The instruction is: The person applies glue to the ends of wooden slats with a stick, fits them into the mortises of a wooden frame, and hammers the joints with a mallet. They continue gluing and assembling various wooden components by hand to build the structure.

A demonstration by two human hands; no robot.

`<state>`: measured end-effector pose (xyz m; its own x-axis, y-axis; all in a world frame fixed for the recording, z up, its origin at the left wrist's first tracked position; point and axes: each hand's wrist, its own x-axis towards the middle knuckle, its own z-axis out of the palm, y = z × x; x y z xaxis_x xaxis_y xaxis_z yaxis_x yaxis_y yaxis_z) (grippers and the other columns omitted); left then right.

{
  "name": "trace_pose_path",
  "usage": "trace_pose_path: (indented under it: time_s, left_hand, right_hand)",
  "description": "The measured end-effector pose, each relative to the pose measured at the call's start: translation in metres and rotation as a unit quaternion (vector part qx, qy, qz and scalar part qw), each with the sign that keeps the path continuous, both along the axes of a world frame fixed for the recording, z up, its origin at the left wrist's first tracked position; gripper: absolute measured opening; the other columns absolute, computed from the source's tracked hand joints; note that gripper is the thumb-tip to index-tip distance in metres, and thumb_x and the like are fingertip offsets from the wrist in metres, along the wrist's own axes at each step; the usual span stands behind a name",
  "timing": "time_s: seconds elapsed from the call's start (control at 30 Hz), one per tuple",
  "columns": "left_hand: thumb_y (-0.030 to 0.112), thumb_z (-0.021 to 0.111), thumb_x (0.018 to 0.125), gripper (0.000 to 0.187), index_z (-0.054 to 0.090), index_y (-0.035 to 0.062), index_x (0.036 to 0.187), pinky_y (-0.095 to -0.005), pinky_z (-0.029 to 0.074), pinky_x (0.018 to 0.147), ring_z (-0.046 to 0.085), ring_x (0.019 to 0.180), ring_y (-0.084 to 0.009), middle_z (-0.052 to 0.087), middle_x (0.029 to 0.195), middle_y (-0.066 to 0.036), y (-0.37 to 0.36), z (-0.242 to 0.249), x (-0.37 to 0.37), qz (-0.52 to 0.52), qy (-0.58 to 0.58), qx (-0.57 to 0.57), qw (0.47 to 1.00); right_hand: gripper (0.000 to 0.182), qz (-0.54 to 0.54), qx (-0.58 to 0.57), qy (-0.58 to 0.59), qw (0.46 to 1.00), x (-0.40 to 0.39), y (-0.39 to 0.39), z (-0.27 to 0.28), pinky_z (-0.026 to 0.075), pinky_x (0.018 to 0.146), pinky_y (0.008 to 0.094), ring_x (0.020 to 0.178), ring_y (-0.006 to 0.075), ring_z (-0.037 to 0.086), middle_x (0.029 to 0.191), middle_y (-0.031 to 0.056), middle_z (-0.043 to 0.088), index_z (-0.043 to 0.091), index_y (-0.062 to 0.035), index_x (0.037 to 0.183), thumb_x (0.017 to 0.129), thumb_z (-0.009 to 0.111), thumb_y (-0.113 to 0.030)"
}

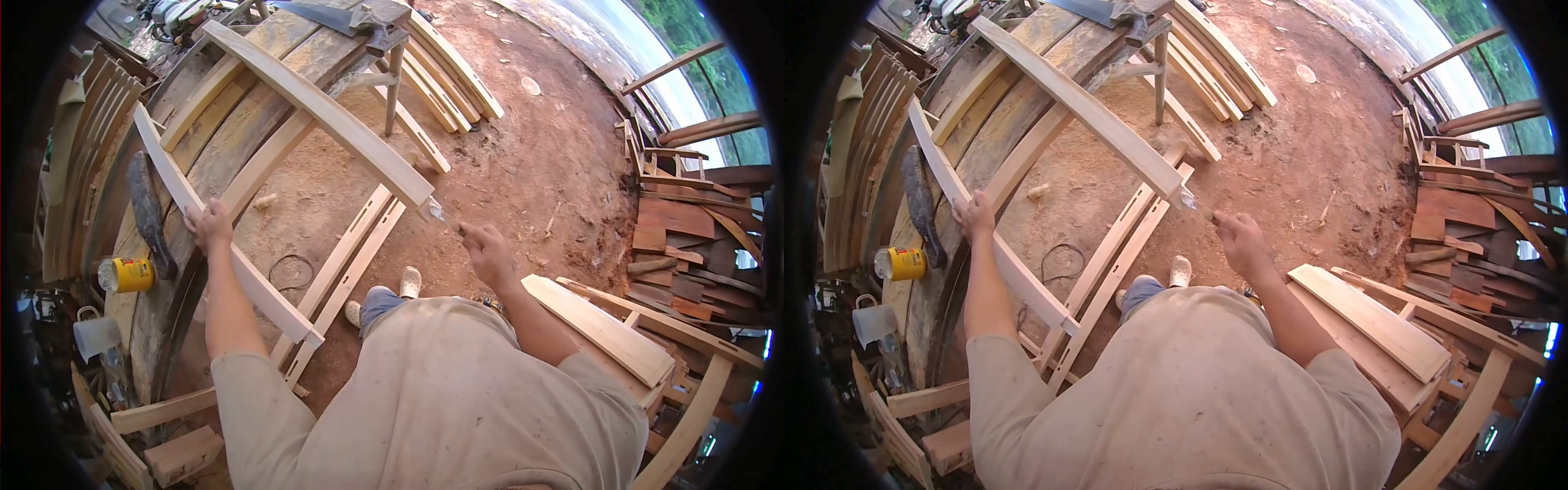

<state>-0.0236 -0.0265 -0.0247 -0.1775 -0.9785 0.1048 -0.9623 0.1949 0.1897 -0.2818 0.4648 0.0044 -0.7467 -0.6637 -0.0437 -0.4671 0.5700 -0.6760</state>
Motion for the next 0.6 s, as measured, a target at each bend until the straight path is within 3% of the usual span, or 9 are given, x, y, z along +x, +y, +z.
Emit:
trace_pose_path:
  time_s: [0.07, 0.17, 0.37, 0.43, 0.47, 0.53, 0.6]
  left_hand:
    - [0.050, 0.029, 0.096, 0.060, 0.062, 0.0096, 0.124, -0.0503, 0.031, 0.109, 0.020, 0.141, -0.0361, 0.025, 0.153, -0.016, -0.002, -0.004, 0.001, -0.003, 0.004, -0.010, 1.000]
    - [0.050, 0.029, 0.096, 0.059, 0.063, 0.0105, 0.123, -0.0504, 0.031, 0.109, 0.021, 0.141, -0.0364, 0.026, 0.152, -0.016, -0.008, -0.009, 0.004, -0.009, -0.012, -0.021, 1.000]
    - [0.050, 0.029, 0.096, 0.059, 0.063, 0.0105, 0.123, -0.0502, 0.030, 0.110, 0.022, 0.140, -0.0368, 0.026, 0.152, -0.016, -0.002, -0.002, 0.001, -0.005, -0.003, -0.021, 1.000]
    - [0.050, 0.029, 0.096, 0.059, 0.063, 0.0101, 0.123, -0.0502, 0.030, 0.110, 0.023, 0.140, -0.0369, 0.026, 0.152, -0.016, -0.005, -0.006, 0.003, -0.004, -0.009, -0.020, 1.000]
    - [0.050, 0.029, 0.096, 0.059, 0.063, 0.0099, 0.123, -0.0503, 0.030, 0.110, 0.022, 0.140, -0.0368, 0.026, 0.152, -0.016, -0.007, -0.008, 0.004, -0.009, -0.008, -0.029, 1.000]
    - [0.051, 0.029, 0.096, 0.060, 0.063, 0.0097, 0.123, -0.0504, 0.029, 0.110, 0.022, 0.140, -0.0366, 0.026, 0.152, -0.016, -0.008, -0.015, 0.006, -0.013, -0.007, -0.035, 0.999]
    - [0.051, 0.029, 0.096, 0.060, 0.063, 0.0101, 0.124, -0.0506, 0.029, 0.110, 0.021, 0.140, -0.0360, 0.026, 0.152, -0.016, -0.005, -0.009, 0.004, -0.011, 0.003, -0.023, 1.000]
  right_hand:
    - [0.028, 0.016, 0.003, 0.045, 0.999, -0.002, 0.007, 0.000, 0.047, 0.075, 0.0332, 0.085, 0.0249, 0.060, 0.091, 0.0130, 0.062, 0.067, -0.0082, 0.115, 0.088, 0.062, -0.013]
    - [0.025, 0.021, -0.038, -0.063, 0.997, -0.004, 0.010, 0.013, 0.048, 0.076, 0.0353, 0.086, 0.0265, 0.060, 0.091, 0.0142, 0.062, 0.068, -0.0081, 0.113, 0.088, 0.061, -0.012]
    - [0.024, 0.011, -0.025, -0.017, 0.999, -0.013, -0.014, 0.015, 0.048, 0.075, 0.0338, 0.083, 0.0273, 0.061, 0.088, 0.0149, 0.064, 0.068, -0.0057, 0.110, 0.089, 0.059, -0.010]
    - [0.024, 0.111, -0.008, 0.016, 0.994, -0.008, -0.010, 0.015, 0.047, 0.073, 0.0328, 0.081, 0.0263, 0.061, 0.087, 0.0148, 0.064, 0.068, -0.0049, 0.111, 0.089, 0.059, -0.010]
    - [0.024, 0.112, -0.007, 0.014, 0.994, -0.008, -0.010, 0.015, 0.047, 0.073, 0.0328, 0.081, 0.0263, 0.061, 0.087, 0.0148, 0.064, 0.068, -0.0049, 0.111, 0.089, 0.059, -0.010]
    - [0.024, 0.003, -0.055, -0.070, 0.996, -0.009, -0.011, 0.015, 0.047, 0.072, 0.0350, 0.080, 0.0289, 0.061, 0.086, 0.0155, 0.063, 0.068, -0.0054, 0.110, 0.088, 0.060, -0.011]
    - [0.024, -0.014, -0.043, -0.072, 0.996, -0.013, -0.013, 0.011, 0.047, 0.072, 0.0352, 0.080, 0.0286, 0.061, 0.086, 0.0154, 0.063, 0.068, -0.0055, 0.110, 0.088, 0.060, -0.011]
